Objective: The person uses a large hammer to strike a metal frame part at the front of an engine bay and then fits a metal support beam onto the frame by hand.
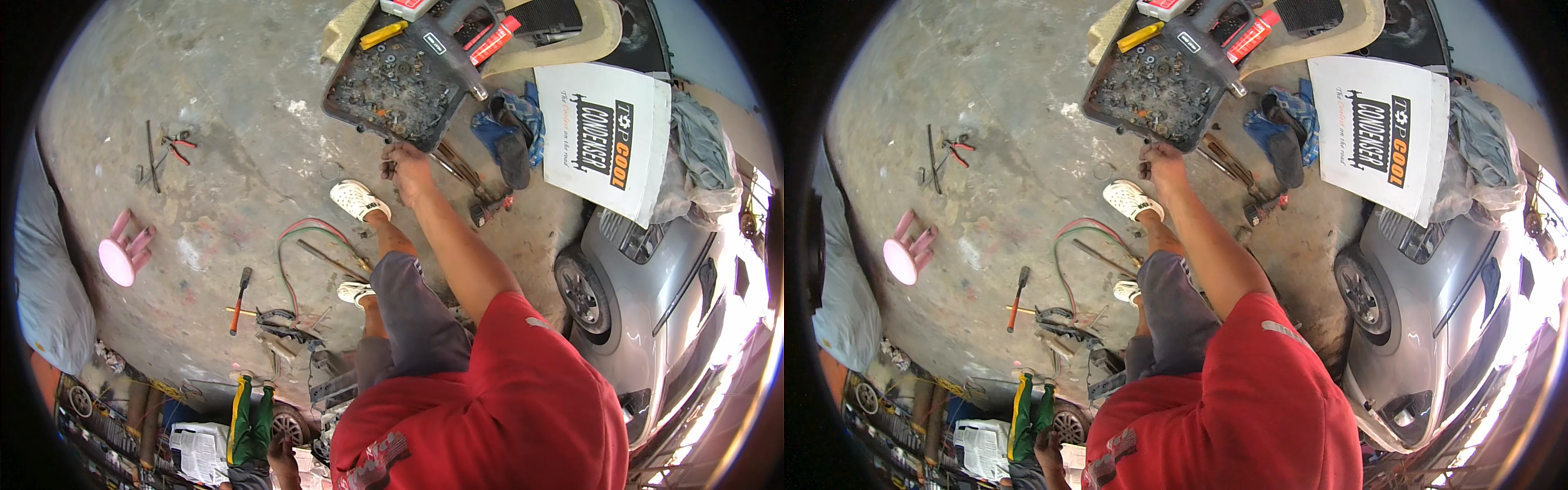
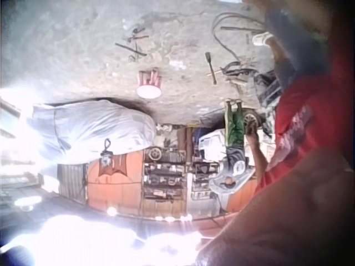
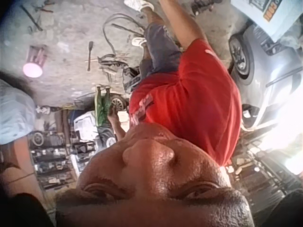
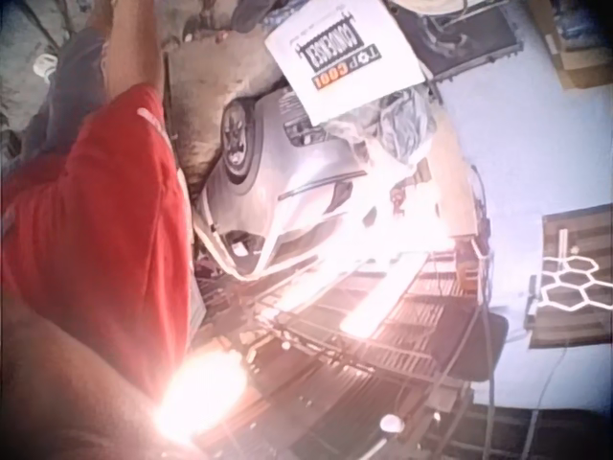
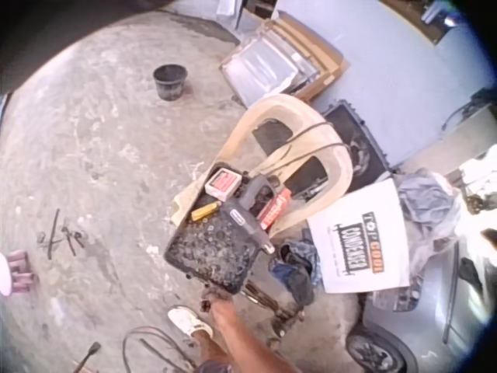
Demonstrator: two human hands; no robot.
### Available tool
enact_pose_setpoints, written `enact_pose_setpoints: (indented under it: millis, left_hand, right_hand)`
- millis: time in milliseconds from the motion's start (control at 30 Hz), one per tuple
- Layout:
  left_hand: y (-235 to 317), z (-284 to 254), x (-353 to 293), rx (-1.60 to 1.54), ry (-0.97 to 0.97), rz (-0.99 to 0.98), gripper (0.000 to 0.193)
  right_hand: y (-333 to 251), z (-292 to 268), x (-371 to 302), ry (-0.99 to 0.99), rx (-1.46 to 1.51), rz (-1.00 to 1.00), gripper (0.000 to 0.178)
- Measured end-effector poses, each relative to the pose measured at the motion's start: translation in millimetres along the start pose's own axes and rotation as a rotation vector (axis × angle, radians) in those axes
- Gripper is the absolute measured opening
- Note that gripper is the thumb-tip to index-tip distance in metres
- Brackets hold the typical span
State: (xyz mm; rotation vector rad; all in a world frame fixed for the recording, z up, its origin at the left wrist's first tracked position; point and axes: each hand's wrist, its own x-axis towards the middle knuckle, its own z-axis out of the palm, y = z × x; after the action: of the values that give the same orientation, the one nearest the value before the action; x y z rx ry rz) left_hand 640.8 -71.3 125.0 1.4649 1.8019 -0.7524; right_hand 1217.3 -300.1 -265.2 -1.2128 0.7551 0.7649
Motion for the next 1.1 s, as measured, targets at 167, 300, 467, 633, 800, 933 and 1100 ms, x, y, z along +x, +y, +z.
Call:
enact_pose_setpoints:
  millis: [167,300,467,633,800,933,1100]
  left_hand:
    - [24.3,1.8,5.4,0.028,-0.036,0.044,0.025]
    - [24.3,3.6,11.7,-0.011,-0.043,0.046,0.026]
    - [22.1,2.5,18.4,0.000,-0.044,0.049,0.027]
    - [31.8,1.8,15.6,0.051,-0.018,0.063,0.026]
    - [44.5,5.3,2.6,0.073,-0.002,-0.027,0.025]
    - [42.5,4.5,2.1,0.055,0.010,-0.028,0.024]
    - [42.7,8.4,-1.8,-0.013,0.004,-0.067,0.025]
  right_hand:
    - [4.0,-28.7,-3.8,0.130,-0.326,-0.060,0.020]
    - [2.1,-54.6,6.8,0.302,-0.648,-0.202,0.016]
    - [-25.9,-59.8,20.9,0.388,-1.032,-0.623,0.018]
    - [-63.6,-38.1,67.0,0.429,-1.264,-0.794,0.027]
    - [-77.5,-7.3,90.8,0.457,-1.416,-0.577,0.033]
    - [-75.7,-7.1,106.1,0.380,-1.241,-0.526,0.031]
    - [-82.5,-9.5,91.7,-0.085,0.149,0.036,0.015]
